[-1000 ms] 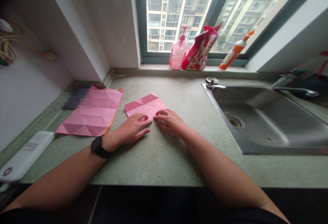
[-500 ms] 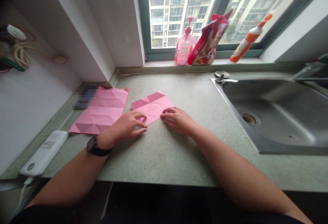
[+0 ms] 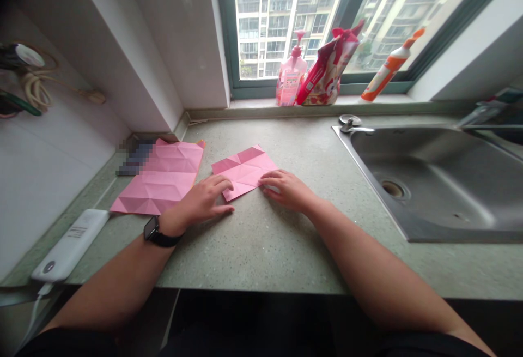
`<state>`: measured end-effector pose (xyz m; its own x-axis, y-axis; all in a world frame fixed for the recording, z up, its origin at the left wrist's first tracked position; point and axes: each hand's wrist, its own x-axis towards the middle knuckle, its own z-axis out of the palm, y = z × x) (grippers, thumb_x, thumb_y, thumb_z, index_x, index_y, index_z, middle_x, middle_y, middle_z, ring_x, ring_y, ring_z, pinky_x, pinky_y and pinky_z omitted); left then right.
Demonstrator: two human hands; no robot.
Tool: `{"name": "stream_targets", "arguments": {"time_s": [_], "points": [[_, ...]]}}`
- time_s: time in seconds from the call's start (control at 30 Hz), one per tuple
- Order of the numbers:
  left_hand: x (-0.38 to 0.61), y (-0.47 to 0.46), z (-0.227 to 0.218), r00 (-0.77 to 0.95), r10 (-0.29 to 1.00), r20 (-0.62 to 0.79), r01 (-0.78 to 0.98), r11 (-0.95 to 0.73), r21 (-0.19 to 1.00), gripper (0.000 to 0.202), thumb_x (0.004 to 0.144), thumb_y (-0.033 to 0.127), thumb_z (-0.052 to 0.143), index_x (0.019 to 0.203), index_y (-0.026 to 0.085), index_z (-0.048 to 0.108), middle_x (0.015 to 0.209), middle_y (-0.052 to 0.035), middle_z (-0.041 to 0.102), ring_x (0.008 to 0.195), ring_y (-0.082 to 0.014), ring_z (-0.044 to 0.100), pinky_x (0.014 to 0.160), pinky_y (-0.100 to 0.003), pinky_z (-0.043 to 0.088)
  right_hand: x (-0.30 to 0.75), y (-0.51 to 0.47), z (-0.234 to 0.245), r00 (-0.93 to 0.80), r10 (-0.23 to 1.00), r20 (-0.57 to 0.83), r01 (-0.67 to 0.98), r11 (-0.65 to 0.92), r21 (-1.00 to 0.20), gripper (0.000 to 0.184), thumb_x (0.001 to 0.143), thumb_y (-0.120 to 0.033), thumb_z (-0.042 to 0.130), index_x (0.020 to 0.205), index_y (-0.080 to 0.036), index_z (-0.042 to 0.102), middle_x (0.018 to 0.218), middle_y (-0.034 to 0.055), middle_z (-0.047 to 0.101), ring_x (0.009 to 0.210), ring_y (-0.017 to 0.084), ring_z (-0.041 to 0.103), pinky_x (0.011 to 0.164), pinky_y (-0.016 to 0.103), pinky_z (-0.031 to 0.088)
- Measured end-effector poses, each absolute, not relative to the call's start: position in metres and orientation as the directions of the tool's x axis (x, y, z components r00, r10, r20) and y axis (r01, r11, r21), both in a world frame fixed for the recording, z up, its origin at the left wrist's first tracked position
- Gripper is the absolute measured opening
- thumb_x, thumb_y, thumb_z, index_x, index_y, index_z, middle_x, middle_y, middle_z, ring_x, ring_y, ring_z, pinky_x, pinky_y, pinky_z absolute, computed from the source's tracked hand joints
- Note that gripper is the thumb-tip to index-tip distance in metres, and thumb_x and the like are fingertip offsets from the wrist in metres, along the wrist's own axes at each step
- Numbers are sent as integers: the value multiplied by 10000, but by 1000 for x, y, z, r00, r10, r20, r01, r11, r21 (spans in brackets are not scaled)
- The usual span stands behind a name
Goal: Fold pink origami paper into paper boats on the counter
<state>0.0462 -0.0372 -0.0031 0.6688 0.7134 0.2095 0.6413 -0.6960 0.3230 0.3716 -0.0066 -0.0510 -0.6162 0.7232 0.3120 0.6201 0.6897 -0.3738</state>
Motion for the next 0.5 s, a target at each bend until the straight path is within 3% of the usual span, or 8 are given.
{"name": "stream_targets", "arguments": {"time_s": [0.13, 0.2, 0.33, 0.5], "points": [[45, -34, -8, 645, 743, 179, 667, -662, 342, 57, 1006, 235, 694, 1052, 202, 702, 1180, -89, 750, 1055, -261, 721, 934, -384, 578, 372, -6, -52, -614, 718, 327, 625, 696, -354, 298, 1033, -278, 693, 1308, -318, 800, 1317, 78, 800, 1217, 285, 751, 1060, 509, 625], [43, -33, -8, 620, 757, 206, 676, -649, 350, 67, 1023, 242, 665, 1064, 209, 707, 1168, -83, 756, 1055, -258, 726, 929, -377, 574, 372, -7, -51, -611, 716, 337, 628, 698, -343, 314, 1021, -276, 711, 1322, -313, 796, 1326, 85, 797, 1226, 296, 751, 1057, 511, 628], [41, -32, -8, 633, 739, 230, 658, -670, 344, 220, 936, 320, 811, 1100, 214, 710, 1226, -91, 758, 1125, -294, 720, 938, -395, 570, 372, -9, -49, -594, 729, 341, 645, 685, -340, 354, 1001, -263, 739, 1345, -326, 793, 1328, 90, 792, 1218, 314, 755, 1045, 499, 637], [47, -34, -8, 611, 742, 276, 662, -670, 337, 49, 985, 195, 669, 989, 206, 717, 1112, -77, 772, 988, -247, 728, 857, -352, 545, 372, -10, -47, -591, 730, 344, 639, 684, -351, 396, 982, -293, 778, 1374, -344, 779, 1331, 92, 782, 1218, 313, 748, 1067, 522, 620]]}}
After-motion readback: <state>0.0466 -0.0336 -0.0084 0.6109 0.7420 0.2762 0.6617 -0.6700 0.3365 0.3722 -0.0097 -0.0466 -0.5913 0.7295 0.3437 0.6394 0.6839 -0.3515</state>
